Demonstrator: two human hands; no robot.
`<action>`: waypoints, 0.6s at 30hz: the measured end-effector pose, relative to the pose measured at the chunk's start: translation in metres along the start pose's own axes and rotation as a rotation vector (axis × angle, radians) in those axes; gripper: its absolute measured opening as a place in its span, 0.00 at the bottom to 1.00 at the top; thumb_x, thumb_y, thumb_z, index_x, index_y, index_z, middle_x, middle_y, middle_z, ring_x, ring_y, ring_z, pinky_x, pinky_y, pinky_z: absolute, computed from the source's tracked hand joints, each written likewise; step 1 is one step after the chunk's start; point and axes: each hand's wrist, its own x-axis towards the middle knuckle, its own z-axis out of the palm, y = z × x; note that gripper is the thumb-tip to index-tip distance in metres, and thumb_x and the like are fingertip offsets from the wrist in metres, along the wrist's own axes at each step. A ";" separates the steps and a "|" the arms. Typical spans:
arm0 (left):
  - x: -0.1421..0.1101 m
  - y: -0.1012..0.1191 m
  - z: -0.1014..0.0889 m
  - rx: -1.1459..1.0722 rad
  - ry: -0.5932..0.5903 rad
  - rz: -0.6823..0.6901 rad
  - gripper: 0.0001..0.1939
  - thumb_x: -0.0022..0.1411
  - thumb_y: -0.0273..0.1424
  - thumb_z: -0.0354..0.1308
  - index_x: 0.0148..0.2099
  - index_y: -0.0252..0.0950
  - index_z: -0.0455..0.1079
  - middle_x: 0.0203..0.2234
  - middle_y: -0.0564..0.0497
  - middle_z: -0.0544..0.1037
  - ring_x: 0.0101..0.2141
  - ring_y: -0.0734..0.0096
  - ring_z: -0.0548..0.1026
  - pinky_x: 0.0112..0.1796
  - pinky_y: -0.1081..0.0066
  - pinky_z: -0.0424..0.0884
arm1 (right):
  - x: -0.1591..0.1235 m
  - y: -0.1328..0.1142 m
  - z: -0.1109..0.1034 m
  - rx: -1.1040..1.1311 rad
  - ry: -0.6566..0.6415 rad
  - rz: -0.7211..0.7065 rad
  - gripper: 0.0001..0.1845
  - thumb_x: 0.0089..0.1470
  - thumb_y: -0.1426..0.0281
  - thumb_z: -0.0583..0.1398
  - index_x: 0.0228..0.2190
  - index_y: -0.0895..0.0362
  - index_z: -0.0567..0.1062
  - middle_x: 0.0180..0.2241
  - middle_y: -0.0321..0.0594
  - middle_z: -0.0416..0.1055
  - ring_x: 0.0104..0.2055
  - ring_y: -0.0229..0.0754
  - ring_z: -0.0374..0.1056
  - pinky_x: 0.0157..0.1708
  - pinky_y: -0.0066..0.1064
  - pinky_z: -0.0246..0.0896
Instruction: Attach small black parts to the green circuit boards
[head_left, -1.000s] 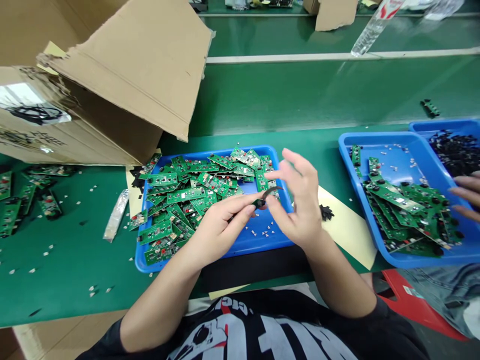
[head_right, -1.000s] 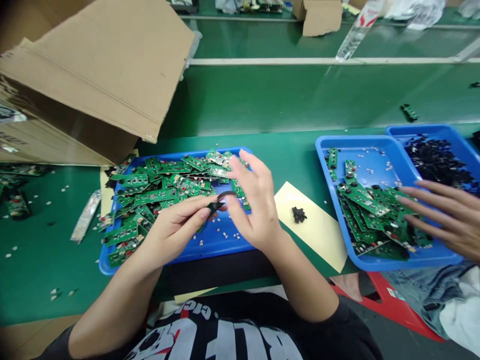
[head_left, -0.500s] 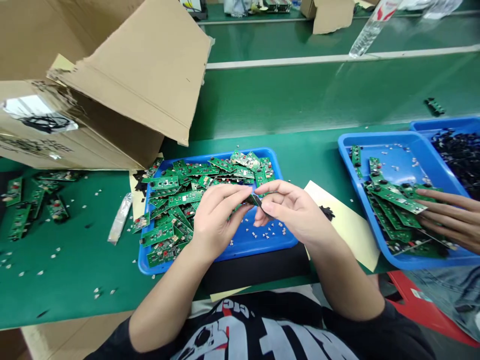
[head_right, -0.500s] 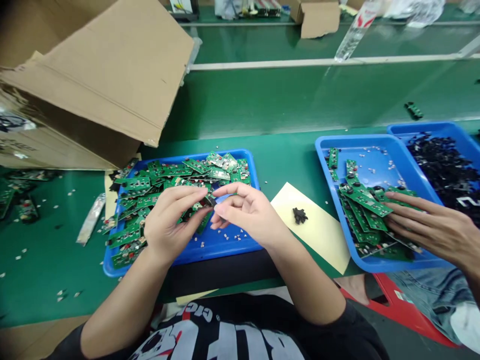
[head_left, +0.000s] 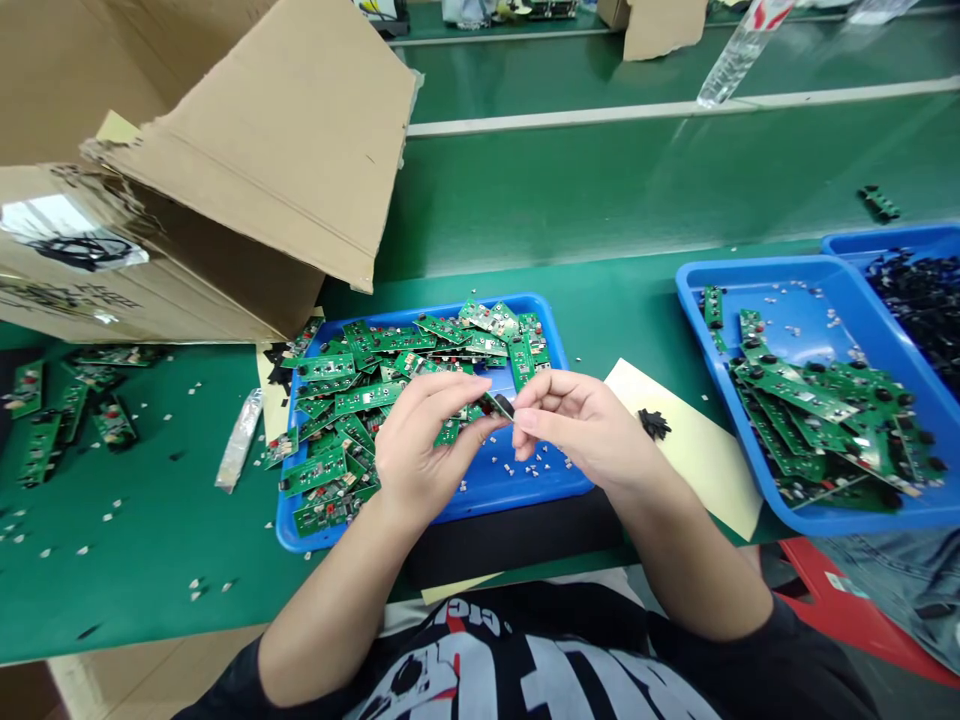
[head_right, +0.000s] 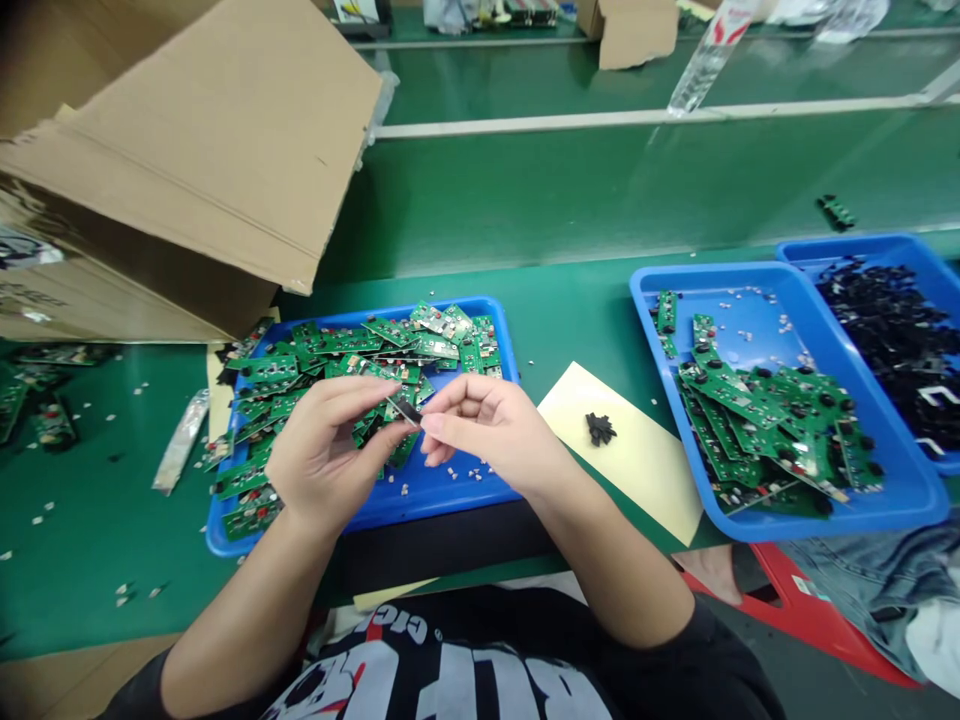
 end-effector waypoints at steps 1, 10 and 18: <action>0.000 0.000 0.000 -0.018 -0.011 0.001 0.13 0.55 0.28 0.65 0.44 0.37 0.70 0.34 0.50 0.78 0.35 0.71 0.77 0.36 0.71 0.75 | 0.000 0.000 0.000 0.000 -0.004 0.000 0.08 0.46 0.68 0.66 0.26 0.58 0.72 0.20 0.31 0.74 0.20 0.31 0.70 0.23 0.24 0.69; -0.003 -0.003 0.000 -0.243 -0.126 -0.095 0.16 0.55 0.26 0.65 0.47 0.38 0.71 0.36 0.48 0.77 0.38 0.69 0.75 0.38 0.69 0.74 | -0.004 -0.003 0.004 -0.193 0.076 -0.120 0.03 0.46 0.72 0.64 0.25 0.57 0.73 0.19 0.31 0.71 0.20 0.32 0.68 0.22 0.24 0.66; -0.007 0.002 0.002 -0.429 -0.237 -0.254 0.27 0.59 0.28 0.60 0.60 0.44 0.63 0.41 0.48 0.76 0.41 0.68 0.73 0.42 0.68 0.72 | -0.008 0.001 0.008 -0.551 0.226 -0.463 0.02 0.50 0.74 0.61 0.28 0.56 0.72 0.25 0.33 0.73 0.25 0.32 0.69 0.27 0.24 0.67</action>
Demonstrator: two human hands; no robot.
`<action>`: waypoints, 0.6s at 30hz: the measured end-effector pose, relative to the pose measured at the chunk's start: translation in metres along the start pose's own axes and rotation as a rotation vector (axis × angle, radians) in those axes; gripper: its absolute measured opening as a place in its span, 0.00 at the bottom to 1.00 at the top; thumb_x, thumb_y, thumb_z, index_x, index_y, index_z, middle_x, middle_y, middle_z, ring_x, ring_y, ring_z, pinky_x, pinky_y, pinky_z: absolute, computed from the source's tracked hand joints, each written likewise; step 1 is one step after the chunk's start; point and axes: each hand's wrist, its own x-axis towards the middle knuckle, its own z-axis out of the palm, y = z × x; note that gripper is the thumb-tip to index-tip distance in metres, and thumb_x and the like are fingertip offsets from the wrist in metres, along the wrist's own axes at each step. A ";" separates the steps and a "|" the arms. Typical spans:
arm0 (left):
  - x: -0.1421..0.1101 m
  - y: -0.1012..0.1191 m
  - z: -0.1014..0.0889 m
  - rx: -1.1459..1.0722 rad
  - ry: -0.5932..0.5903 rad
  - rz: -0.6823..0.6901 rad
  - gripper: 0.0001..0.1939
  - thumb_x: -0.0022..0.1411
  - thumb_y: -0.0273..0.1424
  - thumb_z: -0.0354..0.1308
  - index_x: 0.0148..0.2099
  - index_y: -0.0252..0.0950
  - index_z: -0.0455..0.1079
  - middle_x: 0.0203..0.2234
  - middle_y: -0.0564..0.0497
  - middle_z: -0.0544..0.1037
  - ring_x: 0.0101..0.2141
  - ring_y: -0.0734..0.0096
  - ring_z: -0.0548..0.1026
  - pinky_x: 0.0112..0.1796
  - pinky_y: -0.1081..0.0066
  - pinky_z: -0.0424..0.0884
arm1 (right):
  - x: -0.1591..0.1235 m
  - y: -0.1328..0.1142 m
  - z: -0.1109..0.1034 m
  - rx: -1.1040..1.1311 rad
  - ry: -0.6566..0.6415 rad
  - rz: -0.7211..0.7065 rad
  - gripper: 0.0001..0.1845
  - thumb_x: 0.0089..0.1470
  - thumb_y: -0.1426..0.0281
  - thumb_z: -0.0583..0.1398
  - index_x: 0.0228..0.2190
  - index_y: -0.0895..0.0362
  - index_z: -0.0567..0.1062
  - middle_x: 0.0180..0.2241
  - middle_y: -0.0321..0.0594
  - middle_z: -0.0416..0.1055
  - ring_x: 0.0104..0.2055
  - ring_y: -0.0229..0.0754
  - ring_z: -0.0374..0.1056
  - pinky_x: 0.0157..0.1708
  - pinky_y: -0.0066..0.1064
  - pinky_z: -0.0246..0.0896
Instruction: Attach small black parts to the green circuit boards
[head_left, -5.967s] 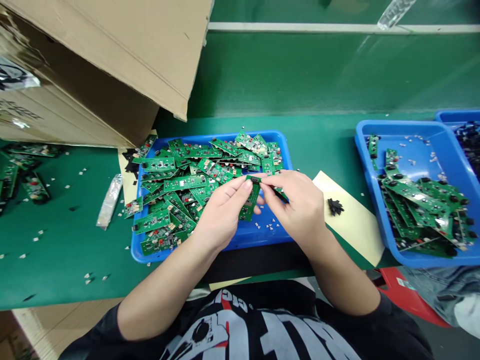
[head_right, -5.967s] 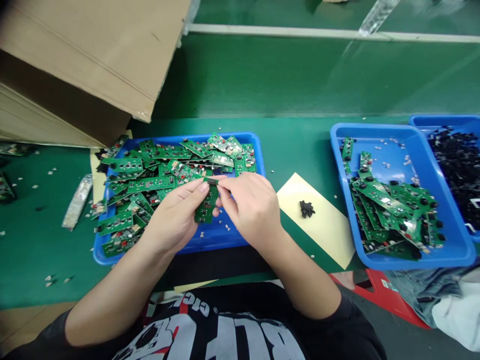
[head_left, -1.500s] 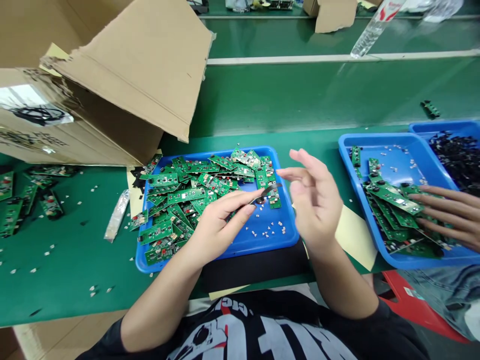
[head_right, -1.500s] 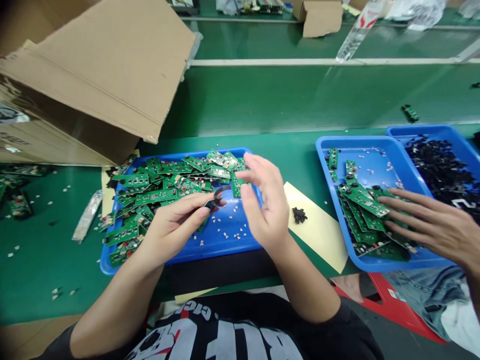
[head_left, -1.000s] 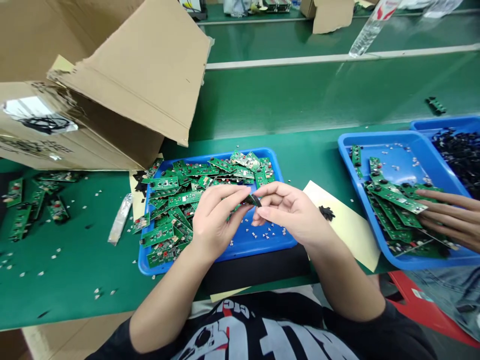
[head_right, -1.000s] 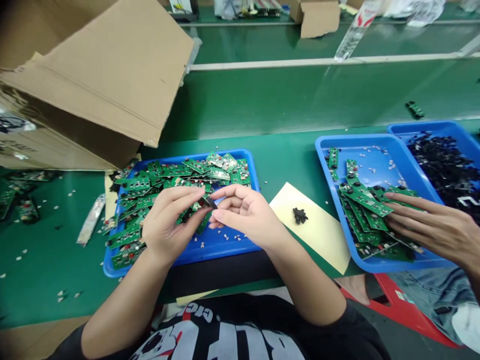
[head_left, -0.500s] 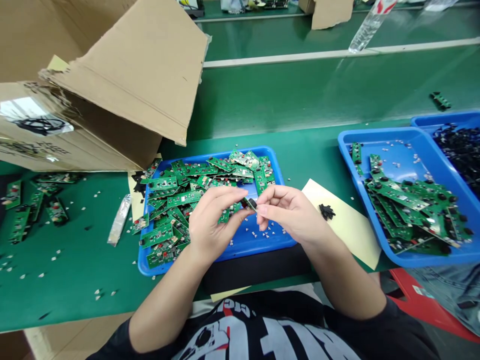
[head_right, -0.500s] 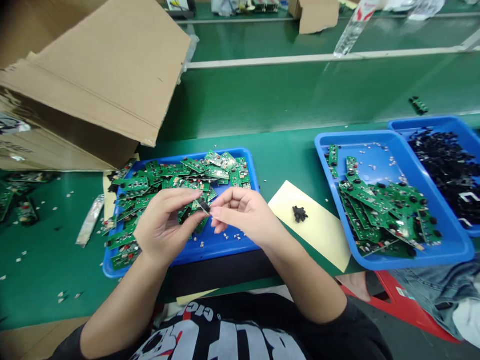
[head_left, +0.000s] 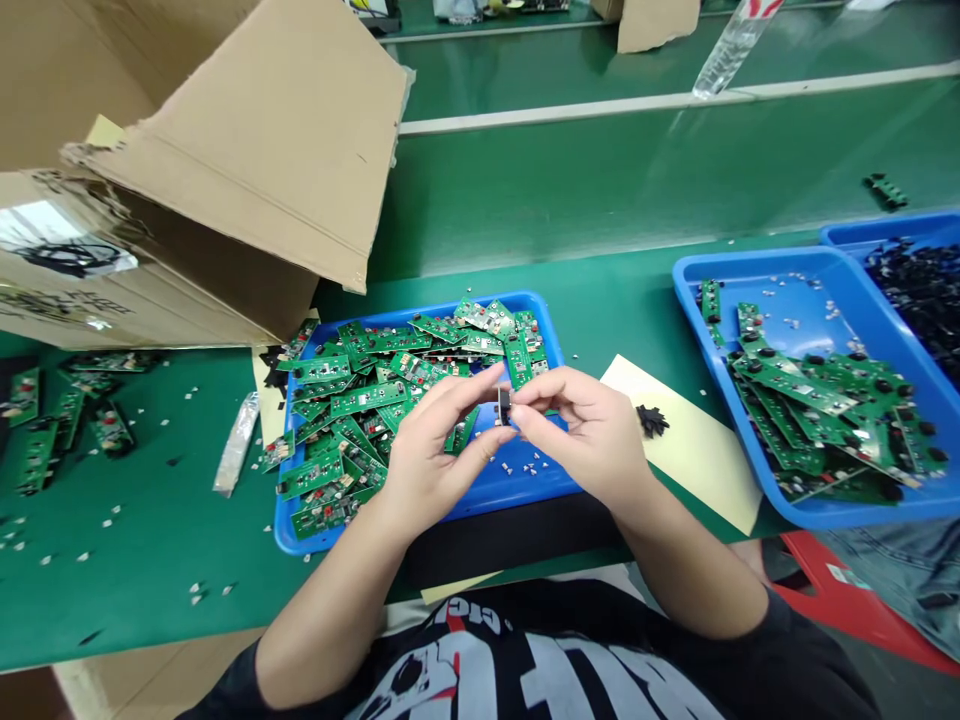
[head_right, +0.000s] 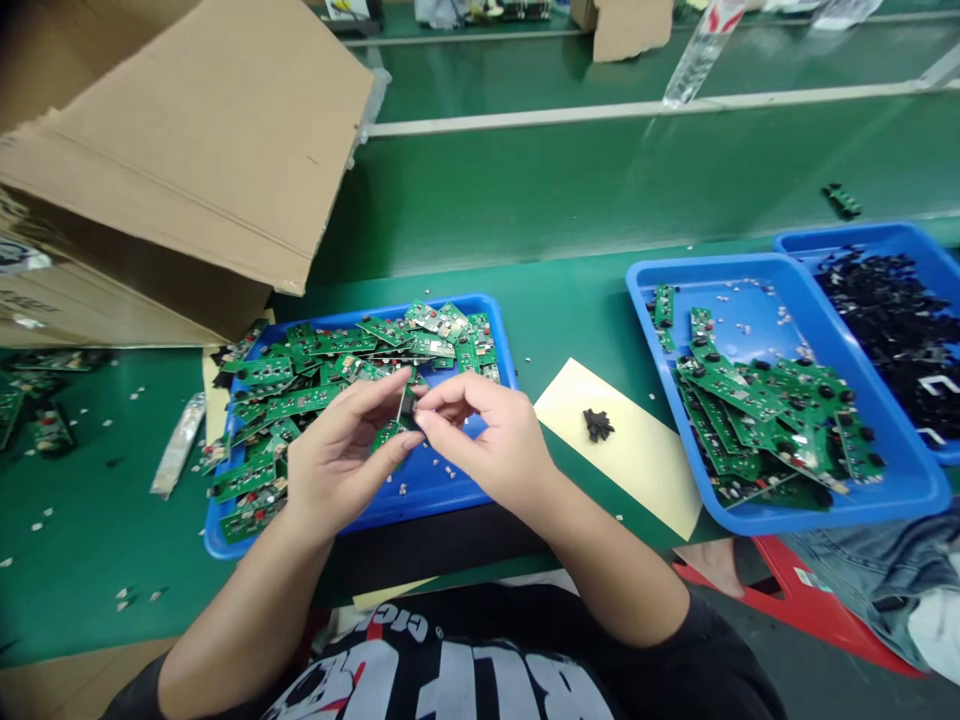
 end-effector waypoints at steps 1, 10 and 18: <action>-0.001 0.001 0.001 -0.004 -0.005 -0.014 0.28 0.60 0.27 0.60 0.61 0.45 0.61 0.41 0.48 0.76 0.40 0.69 0.73 0.43 0.68 0.72 | 0.000 0.000 0.001 -0.057 0.015 -0.057 0.02 0.51 0.75 0.60 0.29 0.56 0.72 0.26 0.33 0.73 0.26 0.32 0.69 0.28 0.24 0.67; 0.001 0.010 0.008 -0.192 0.110 -0.254 0.14 0.60 0.27 0.58 0.49 0.38 0.72 0.41 0.46 0.79 0.38 0.71 0.78 0.35 0.76 0.76 | -0.003 0.007 0.008 -0.331 0.089 -0.299 0.10 0.56 0.74 0.58 0.42 0.54 0.69 0.25 0.33 0.73 0.30 0.37 0.72 0.33 0.29 0.69; 0.004 0.009 0.008 -0.235 0.144 -0.322 0.13 0.57 0.25 0.59 0.46 0.36 0.74 0.40 0.46 0.81 0.37 0.69 0.79 0.36 0.75 0.77 | -0.004 0.007 0.006 -0.519 0.051 -0.353 0.08 0.58 0.74 0.56 0.33 0.55 0.76 0.27 0.39 0.76 0.29 0.39 0.71 0.32 0.33 0.67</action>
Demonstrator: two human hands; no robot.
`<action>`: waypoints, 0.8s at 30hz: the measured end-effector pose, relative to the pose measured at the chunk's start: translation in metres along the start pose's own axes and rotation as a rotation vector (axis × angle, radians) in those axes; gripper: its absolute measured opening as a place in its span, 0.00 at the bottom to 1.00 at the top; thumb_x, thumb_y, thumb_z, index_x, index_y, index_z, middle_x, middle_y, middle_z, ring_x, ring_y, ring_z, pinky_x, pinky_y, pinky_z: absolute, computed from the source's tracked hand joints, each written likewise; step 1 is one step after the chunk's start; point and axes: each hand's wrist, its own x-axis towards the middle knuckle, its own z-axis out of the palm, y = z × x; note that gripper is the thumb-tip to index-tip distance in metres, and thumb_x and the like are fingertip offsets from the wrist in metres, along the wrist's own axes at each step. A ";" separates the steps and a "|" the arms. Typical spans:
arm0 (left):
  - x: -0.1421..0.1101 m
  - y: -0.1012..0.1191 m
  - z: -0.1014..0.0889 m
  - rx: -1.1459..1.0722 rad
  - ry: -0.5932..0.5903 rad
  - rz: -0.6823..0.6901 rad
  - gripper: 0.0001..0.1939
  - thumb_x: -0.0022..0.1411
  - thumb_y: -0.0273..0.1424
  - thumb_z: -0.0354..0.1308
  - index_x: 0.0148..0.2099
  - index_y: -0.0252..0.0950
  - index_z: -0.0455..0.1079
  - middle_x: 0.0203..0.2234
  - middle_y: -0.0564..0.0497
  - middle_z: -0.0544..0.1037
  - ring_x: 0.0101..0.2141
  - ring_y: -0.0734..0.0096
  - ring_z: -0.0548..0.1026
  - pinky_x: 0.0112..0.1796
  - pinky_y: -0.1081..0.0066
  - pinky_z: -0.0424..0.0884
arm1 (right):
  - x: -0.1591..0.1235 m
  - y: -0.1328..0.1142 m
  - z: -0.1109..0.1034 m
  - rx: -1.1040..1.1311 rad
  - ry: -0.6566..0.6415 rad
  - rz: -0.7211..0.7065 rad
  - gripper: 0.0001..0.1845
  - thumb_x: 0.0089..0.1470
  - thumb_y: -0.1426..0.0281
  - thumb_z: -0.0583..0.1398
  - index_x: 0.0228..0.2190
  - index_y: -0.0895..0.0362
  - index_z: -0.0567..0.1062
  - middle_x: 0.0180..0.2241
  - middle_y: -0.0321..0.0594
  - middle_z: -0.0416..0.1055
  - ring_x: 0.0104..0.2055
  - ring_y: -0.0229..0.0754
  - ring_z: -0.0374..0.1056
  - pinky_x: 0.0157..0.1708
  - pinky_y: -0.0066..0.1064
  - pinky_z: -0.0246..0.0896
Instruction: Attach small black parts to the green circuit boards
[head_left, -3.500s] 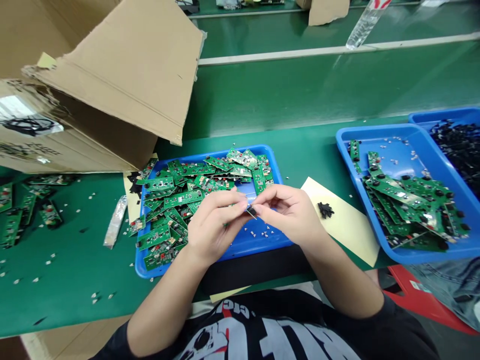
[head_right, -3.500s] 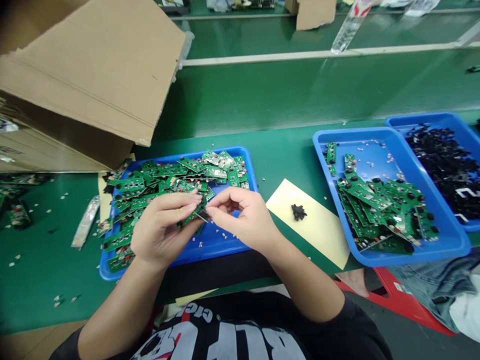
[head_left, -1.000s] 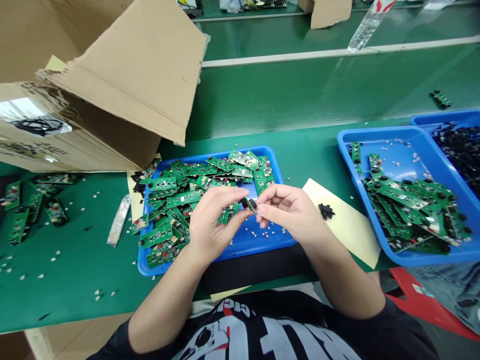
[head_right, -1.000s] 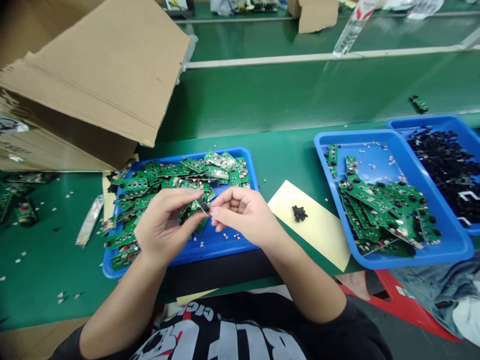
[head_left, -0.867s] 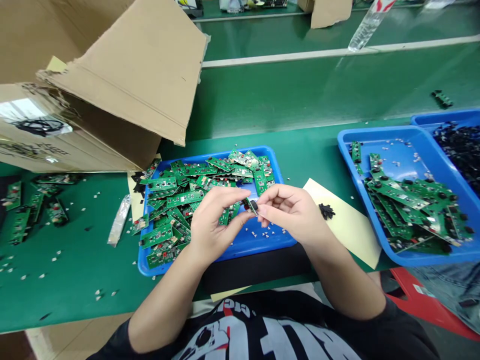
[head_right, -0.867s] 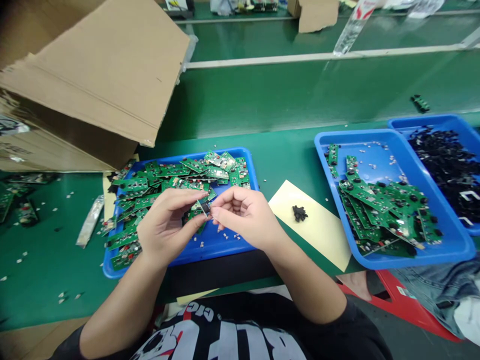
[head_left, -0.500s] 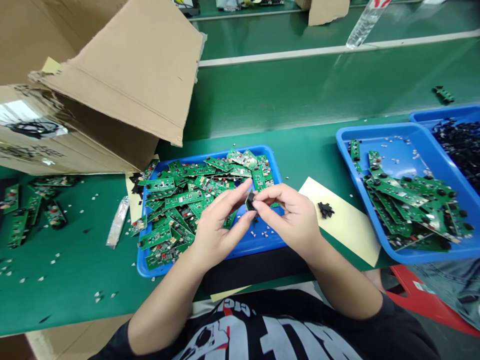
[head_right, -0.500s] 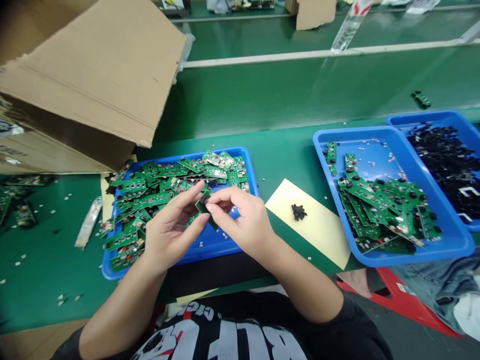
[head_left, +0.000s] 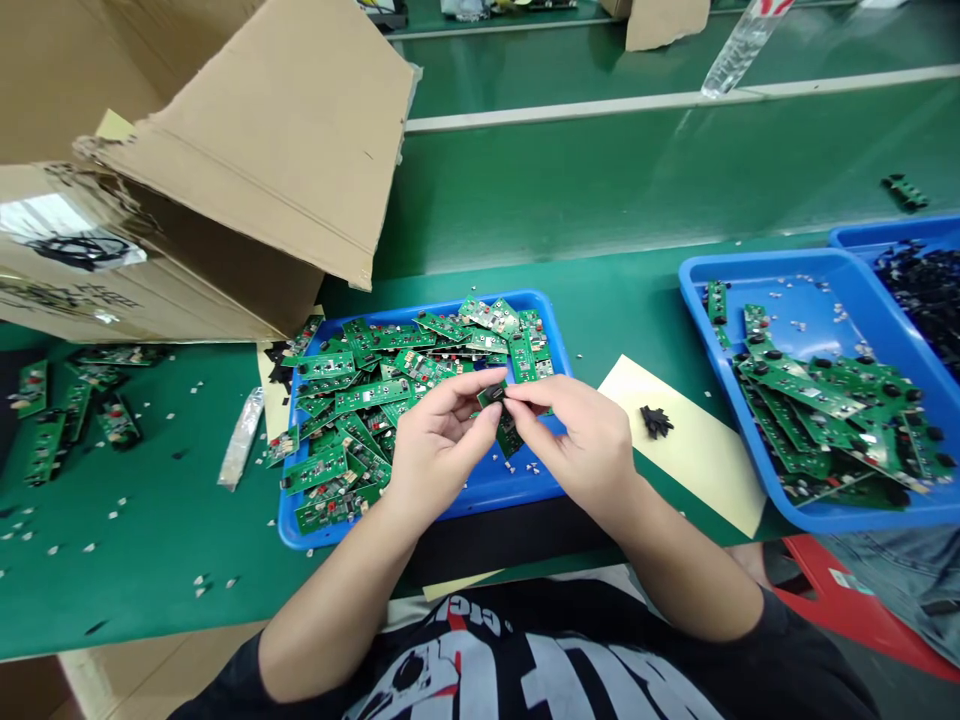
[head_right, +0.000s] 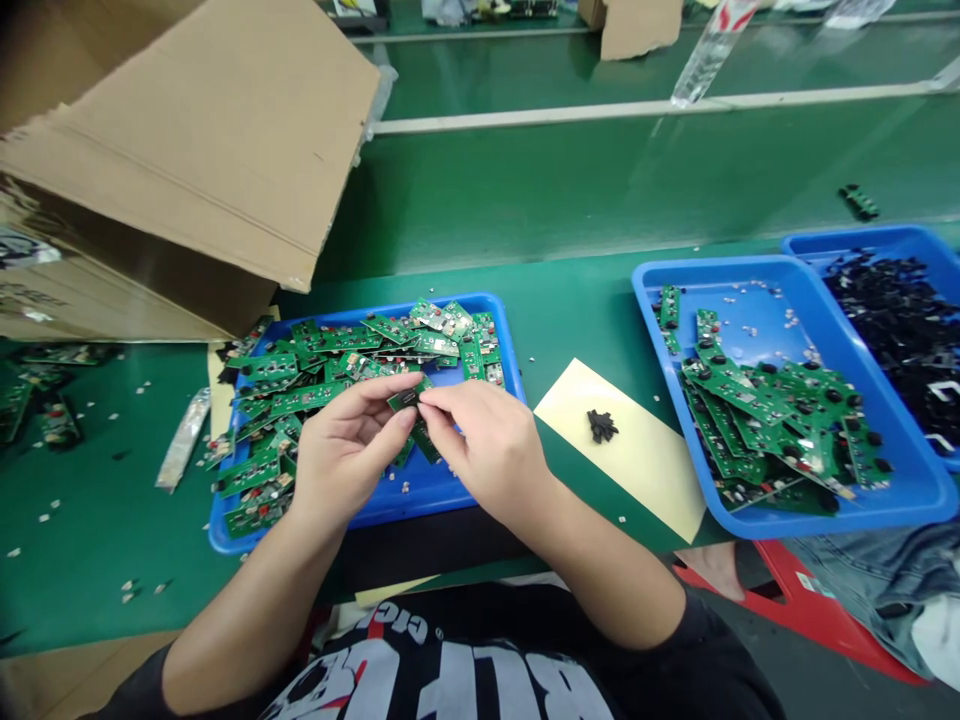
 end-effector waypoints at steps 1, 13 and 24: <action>-0.001 0.000 0.001 0.013 0.001 0.002 0.13 0.57 0.25 0.60 0.46 0.36 0.74 0.40 0.46 0.81 0.36 0.70 0.80 0.34 0.76 0.77 | 0.000 0.000 0.000 -0.017 0.007 0.000 0.08 0.58 0.73 0.56 0.32 0.55 0.76 0.27 0.39 0.76 0.29 0.39 0.70 0.31 0.33 0.67; -0.003 -0.002 -0.001 0.176 0.011 0.069 0.16 0.58 0.26 0.58 0.49 0.39 0.74 0.34 0.50 0.82 0.26 0.77 0.76 0.24 0.81 0.72 | 0.001 0.006 0.002 -0.040 -0.012 -0.085 0.07 0.59 0.74 0.56 0.32 0.56 0.75 0.28 0.39 0.76 0.31 0.39 0.71 0.34 0.31 0.66; -0.003 -0.002 -0.006 0.277 -0.056 0.032 0.16 0.61 0.29 0.56 0.52 0.40 0.73 0.21 0.54 0.76 0.16 0.81 0.60 0.16 0.77 0.58 | 0.000 0.009 0.004 -0.035 -0.021 -0.052 0.09 0.60 0.72 0.54 0.32 0.56 0.75 0.28 0.41 0.76 0.31 0.41 0.71 0.35 0.34 0.66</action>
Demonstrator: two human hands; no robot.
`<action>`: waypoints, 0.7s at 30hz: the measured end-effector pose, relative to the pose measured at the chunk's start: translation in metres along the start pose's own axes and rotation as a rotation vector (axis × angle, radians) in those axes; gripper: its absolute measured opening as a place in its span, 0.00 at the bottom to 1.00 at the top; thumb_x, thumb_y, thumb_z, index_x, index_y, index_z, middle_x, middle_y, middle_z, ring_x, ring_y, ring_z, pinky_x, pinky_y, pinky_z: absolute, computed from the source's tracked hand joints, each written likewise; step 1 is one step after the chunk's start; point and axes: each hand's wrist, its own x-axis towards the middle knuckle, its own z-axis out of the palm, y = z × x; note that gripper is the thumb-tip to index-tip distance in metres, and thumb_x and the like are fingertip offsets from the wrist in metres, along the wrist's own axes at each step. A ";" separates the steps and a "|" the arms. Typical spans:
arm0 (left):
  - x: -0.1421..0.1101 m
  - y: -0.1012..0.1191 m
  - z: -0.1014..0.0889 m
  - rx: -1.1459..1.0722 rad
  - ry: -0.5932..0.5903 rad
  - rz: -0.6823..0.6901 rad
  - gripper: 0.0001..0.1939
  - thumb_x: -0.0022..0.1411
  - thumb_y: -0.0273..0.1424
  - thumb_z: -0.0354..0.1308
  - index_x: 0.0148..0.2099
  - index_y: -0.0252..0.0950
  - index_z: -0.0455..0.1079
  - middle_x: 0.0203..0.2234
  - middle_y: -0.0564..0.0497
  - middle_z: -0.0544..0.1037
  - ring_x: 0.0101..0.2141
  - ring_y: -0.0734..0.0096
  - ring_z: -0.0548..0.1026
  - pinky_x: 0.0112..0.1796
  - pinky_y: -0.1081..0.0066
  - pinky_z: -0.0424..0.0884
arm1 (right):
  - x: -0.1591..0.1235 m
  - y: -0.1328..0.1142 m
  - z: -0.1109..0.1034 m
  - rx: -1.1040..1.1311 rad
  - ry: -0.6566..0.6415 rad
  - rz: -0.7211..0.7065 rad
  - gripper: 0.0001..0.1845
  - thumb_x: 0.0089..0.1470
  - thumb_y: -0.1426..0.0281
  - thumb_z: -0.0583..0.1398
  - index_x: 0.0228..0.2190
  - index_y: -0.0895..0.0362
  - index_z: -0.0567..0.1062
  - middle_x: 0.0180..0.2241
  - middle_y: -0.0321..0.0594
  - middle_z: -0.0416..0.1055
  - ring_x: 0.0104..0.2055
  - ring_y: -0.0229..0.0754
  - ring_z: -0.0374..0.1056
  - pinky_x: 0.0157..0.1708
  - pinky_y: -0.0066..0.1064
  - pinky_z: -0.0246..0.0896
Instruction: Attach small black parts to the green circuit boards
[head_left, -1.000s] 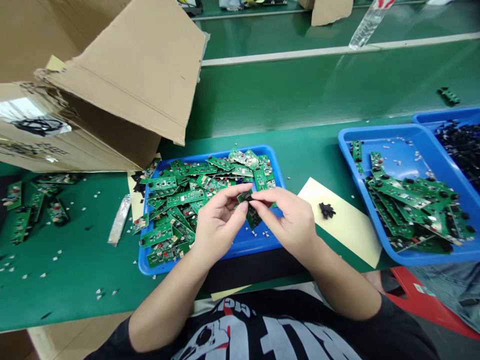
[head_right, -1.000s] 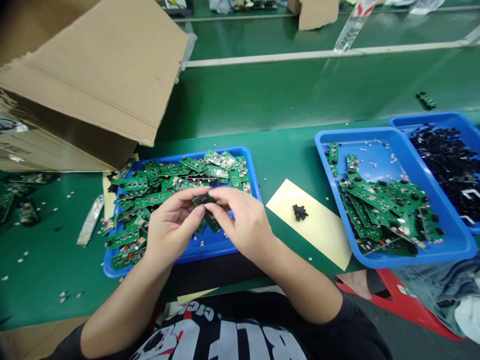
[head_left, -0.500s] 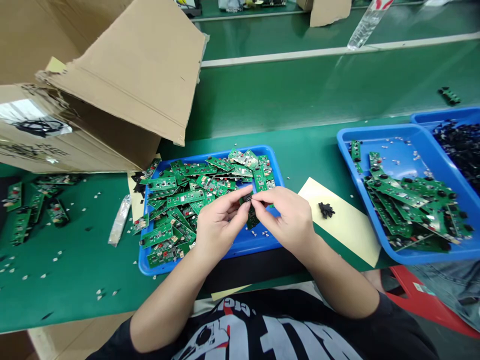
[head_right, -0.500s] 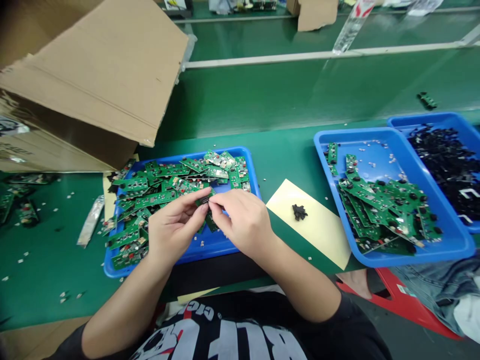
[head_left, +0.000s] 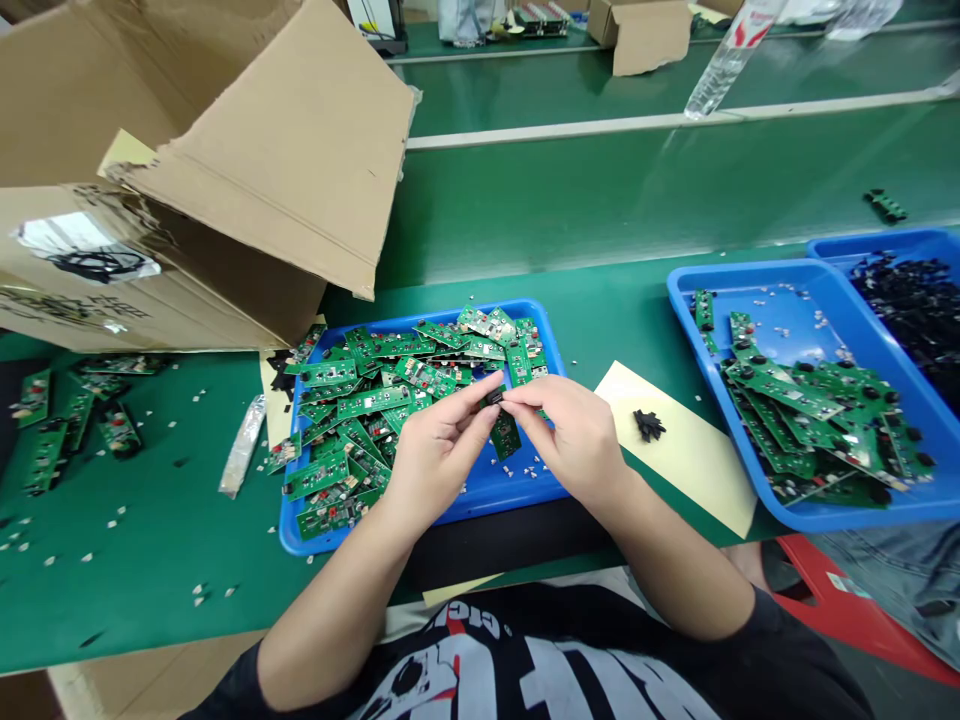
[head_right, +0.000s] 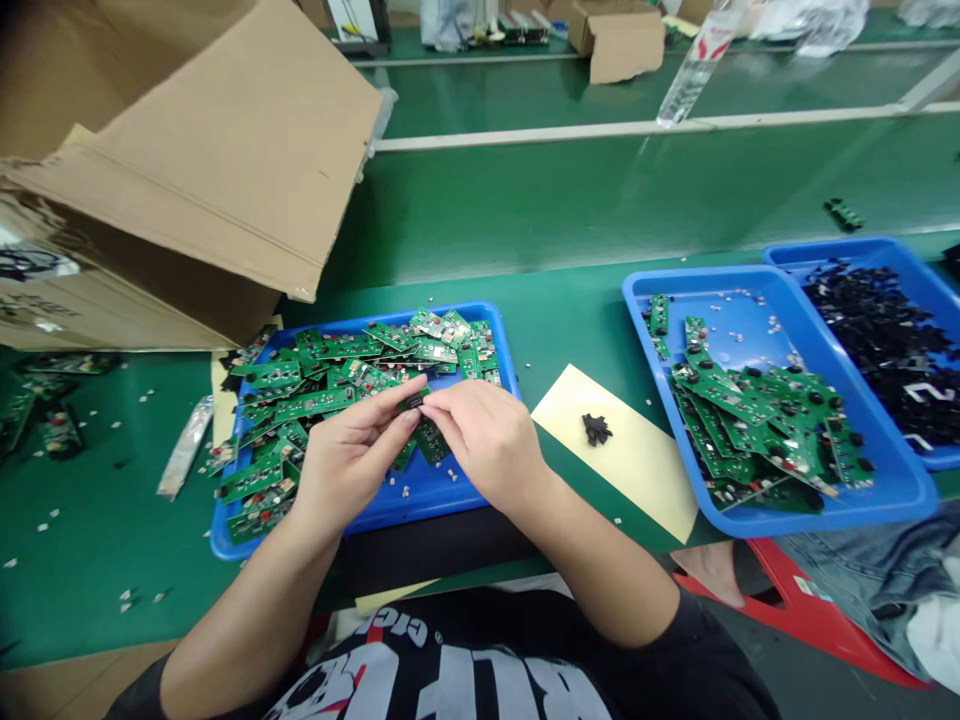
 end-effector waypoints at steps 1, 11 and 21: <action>0.000 0.000 0.000 -0.005 -0.007 -0.005 0.16 0.61 0.29 0.56 0.52 0.40 0.73 0.21 0.55 0.75 0.15 0.81 0.58 0.15 0.78 0.57 | 0.000 0.000 0.000 -0.006 0.003 -0.004 0.09 0.60 0.72 0.54 0.32 0.56 0.75 0.28 0.41 0.76 0.31 0.41 0.71 0.35 0.34 0.66; 0.000 -0.003 0.005 0.158 0.048 0.088 0.14 0.61 0.28 0.54 0.49 0.36 0.74 0.27 0.50 0.79 0.24 0.75 0.74 0.25 0.77 0.72 | -0.003 -0.006 0.010 -0.205 0.040 -0.034 0.12 0.58 0.74 0.54 0.24 0.56 0.72 0.21 0.39 0.71 0.25 0.39 0.66 0.27 0.31 0.60; -0.001 0.003 0.010 -0.212 0.116 -0.065 0.12 0.60 0.31 0.57 0.45 0.34 0.74 0.25 0.50 0.79 0.22 0.74 0.77 0.27 0.75 0.76 | 0.012 0.023 -0.019 -0.128 0.346 0.382 0.04 0.53 0.72 0.57 0.26 0.55 0.69 0.24 0.36 0.69 0.25 0.37 0.66 0.28 0.31 0.63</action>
